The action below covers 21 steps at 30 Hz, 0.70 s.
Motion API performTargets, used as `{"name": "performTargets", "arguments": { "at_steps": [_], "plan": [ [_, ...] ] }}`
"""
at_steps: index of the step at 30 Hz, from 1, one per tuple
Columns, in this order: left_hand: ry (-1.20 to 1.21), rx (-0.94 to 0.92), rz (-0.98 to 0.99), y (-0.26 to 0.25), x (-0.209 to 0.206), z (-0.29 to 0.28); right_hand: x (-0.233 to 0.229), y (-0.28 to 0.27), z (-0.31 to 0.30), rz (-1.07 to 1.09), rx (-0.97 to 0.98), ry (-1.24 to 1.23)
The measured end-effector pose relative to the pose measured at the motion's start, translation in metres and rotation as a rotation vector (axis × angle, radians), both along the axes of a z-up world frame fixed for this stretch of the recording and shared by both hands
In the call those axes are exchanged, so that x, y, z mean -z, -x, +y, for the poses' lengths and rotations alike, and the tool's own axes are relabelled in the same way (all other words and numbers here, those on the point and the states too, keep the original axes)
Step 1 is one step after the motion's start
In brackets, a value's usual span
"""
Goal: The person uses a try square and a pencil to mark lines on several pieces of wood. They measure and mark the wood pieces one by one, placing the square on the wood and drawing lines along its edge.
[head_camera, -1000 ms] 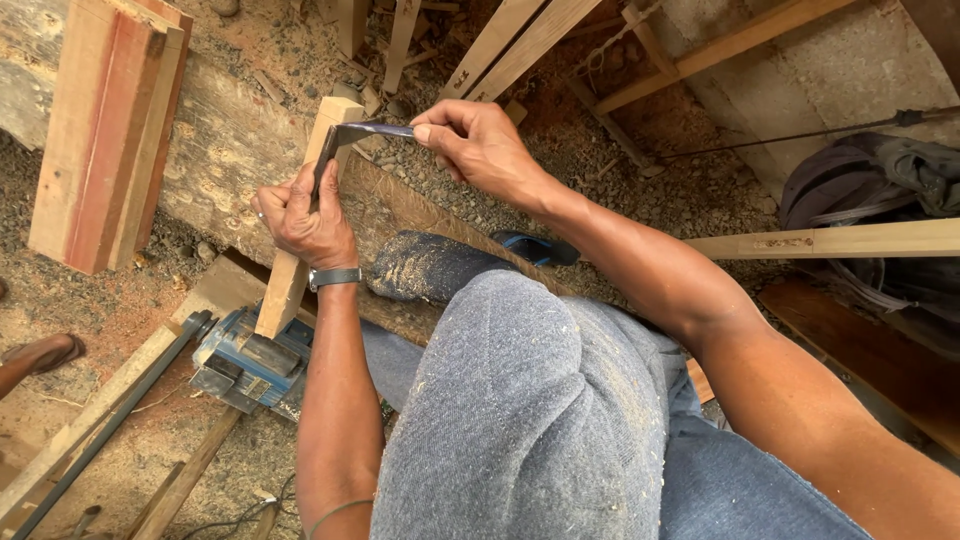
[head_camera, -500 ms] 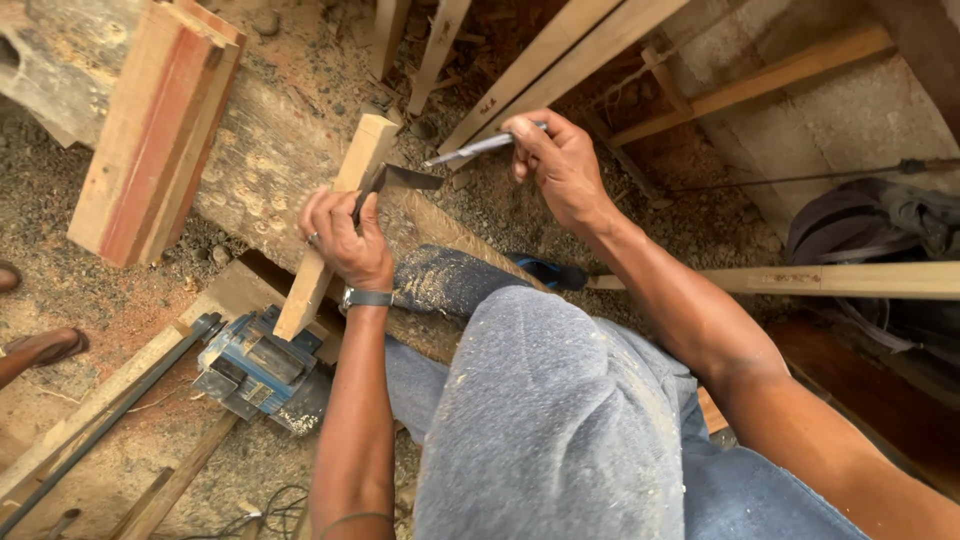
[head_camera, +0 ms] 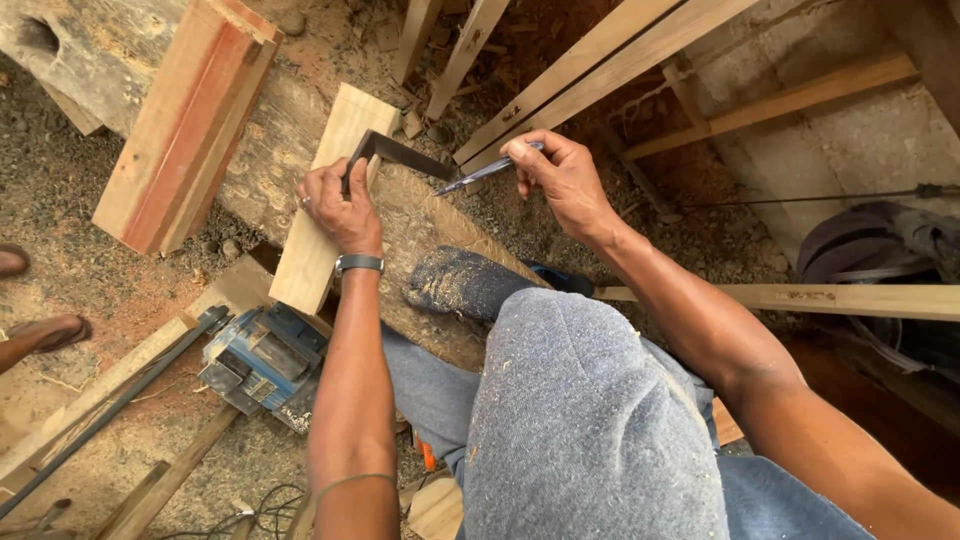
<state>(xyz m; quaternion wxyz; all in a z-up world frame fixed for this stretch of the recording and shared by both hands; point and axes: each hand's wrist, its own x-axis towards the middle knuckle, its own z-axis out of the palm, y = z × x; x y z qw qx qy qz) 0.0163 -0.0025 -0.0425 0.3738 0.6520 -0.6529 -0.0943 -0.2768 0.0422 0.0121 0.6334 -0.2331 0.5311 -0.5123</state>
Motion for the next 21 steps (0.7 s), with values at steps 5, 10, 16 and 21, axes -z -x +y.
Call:
{"name": "performTargets", "arguments": {
  "at_steps": [5, 10, 16, 21],
  "plan": [
    [0.114, -0.045, -0.114, 0.002, 0.043, 0.005, -0.014, -0.011, -0.005, 0.008, -0.043, -0.017],
    [0.122, -0.043, -0.155, 0.004, 0.044, 0.002, -0.031, -0.020, -0.011, -0.021, -0.093, 0.015],
    [0.101, -0.004, -0.088, 0.004, 0.032, 0.003, -0.013, -0.022, -0.005, -0.059, -0.029, -0.031],
    [0.082, 0.019, -0.021, 0.004, 0.025, 0.006, 0.009, -0.018, 0.003, -0.092, 0.037, -0.131]
  ]
}}
